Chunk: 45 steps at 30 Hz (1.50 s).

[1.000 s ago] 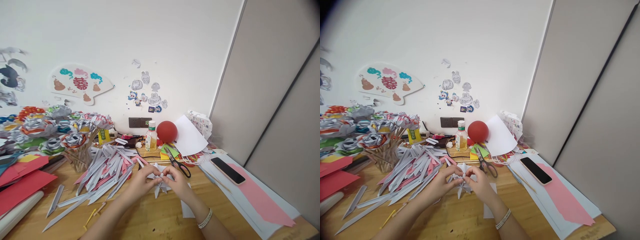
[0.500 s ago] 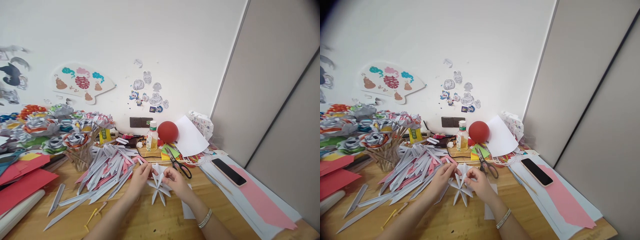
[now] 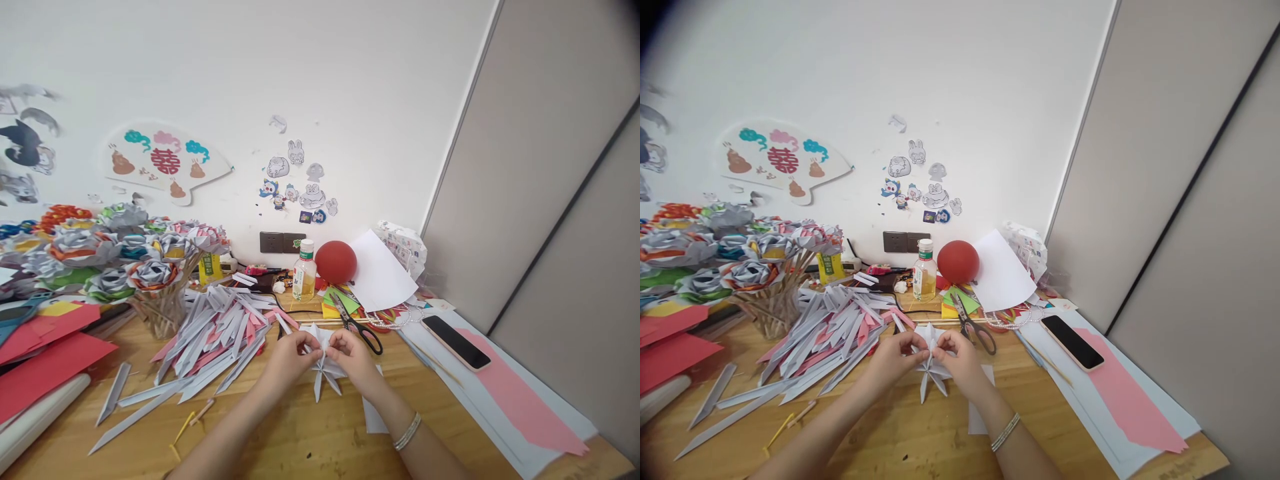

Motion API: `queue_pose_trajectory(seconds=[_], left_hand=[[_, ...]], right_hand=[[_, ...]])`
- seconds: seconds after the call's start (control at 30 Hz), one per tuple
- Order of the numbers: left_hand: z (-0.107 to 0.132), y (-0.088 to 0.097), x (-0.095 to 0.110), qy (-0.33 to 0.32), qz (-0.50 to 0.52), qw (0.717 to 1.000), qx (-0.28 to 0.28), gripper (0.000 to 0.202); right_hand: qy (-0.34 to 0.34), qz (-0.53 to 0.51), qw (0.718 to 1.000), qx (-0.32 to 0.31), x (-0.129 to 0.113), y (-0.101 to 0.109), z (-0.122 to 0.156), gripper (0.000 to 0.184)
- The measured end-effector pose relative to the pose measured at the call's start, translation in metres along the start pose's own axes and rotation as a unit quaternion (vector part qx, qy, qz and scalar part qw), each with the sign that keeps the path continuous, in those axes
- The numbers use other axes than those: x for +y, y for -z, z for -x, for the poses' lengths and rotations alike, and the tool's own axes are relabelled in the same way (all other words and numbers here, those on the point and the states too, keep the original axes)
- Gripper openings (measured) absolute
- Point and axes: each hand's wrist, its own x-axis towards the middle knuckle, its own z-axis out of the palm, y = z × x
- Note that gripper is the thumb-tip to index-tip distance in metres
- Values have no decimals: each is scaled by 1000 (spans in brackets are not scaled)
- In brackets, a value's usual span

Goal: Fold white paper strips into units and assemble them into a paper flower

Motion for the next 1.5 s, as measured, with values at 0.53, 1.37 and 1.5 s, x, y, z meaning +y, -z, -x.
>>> queue_pose_trajectory(seconds=[0.53, 1.37, 1.5], left_hand=[[-2, -1, -7, -21, 72, 997, -36, 22], [-4, -4, -24, 41, 117, 987, -107, 31], [-4, -3, -24, 43, 104, 988, -102, 26]], right_hand=[[-10, 0, 1000, -20, -14, -1, 5, 19], [-28, 103, 994, -33, -17, -6, 8, 9], [-18, 86, 996, -34, -14, -4, 7, 8]])
